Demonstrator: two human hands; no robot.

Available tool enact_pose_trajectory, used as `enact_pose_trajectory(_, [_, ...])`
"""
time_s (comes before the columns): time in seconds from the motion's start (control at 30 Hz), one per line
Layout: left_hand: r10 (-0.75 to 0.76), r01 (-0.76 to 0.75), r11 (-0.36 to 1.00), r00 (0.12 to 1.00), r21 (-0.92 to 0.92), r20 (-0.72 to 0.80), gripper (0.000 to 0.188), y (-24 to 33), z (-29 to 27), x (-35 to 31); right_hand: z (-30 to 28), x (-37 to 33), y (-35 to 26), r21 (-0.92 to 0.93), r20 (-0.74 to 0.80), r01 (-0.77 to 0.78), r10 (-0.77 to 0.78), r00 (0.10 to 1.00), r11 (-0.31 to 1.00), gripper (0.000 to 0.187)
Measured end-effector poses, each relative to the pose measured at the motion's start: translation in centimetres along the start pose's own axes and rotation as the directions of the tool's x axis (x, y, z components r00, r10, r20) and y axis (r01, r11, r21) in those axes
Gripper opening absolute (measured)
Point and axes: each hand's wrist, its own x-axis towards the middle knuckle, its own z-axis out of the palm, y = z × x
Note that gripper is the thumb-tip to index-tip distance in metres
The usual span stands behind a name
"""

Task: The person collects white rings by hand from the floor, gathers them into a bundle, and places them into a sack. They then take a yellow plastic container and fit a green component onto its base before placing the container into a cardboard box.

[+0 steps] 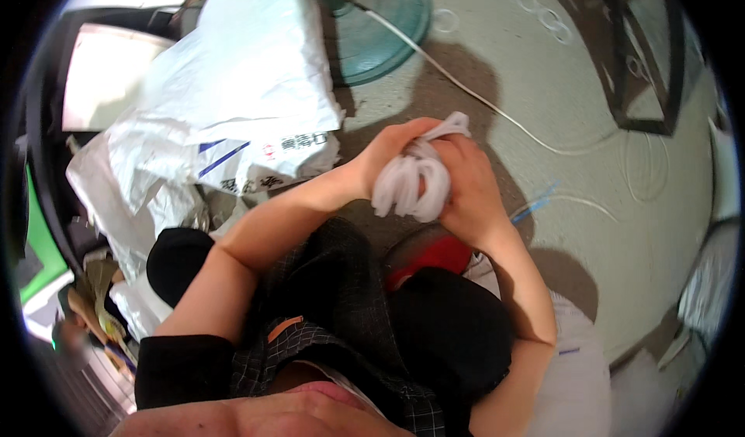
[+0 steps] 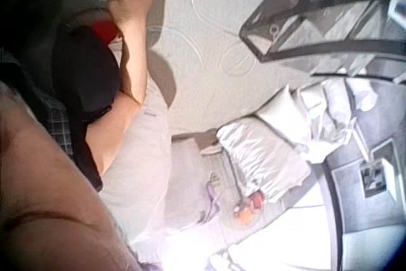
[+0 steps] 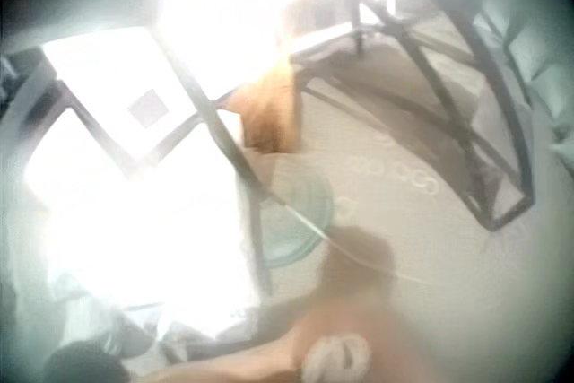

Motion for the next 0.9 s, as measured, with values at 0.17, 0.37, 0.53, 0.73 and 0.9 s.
enact_pose_trajectory(0.17, [-0.199,0.15,0.964,0.955,-0.22,-0.218,0.033,1.7,-2.0,-0.6,1.9,0.5,-1.9,0.462,0.006,-0.103,0.113,0.994,0.881,0.066])
enact_pose_trajectory(0.37, [0.435,-0.229,0.476,0.9,0.849,-0.001,0.033,9.1,-3.9,-2.2,2.6,1.4,-4.6,0.96,-0.082,0.075,0.013,0.997,0.269,0.075])
enact_pose_trajectory(0.53, [0.351,-0.028,0.36,0.93,0.932,-0.108,0.038,14.0,-5.3,-8.4,3.1,2.9,-7.5,0.659,0.03,0.087,-0.142,0.989,0.747,0.067])
enact_pose_trajectory(0.73, [0.142,0.514,0.521,0.735,0.682,-0.663,0.043,24.9,-9.5,-24.6,-0.8,5.0,-8.0,0.6,0.225,0.128,-0.32,0.92,0.79,0.036])
enact_pose_trajectory(0.9, [0.022,0.967,-0.107,0.234,0.231,-0.972,0.035,35.0,-9.7,-52.0,-1.7,4.0,-1.1,0.553,0.126,-0.07,-0.001,0.992,0.83,0.032])
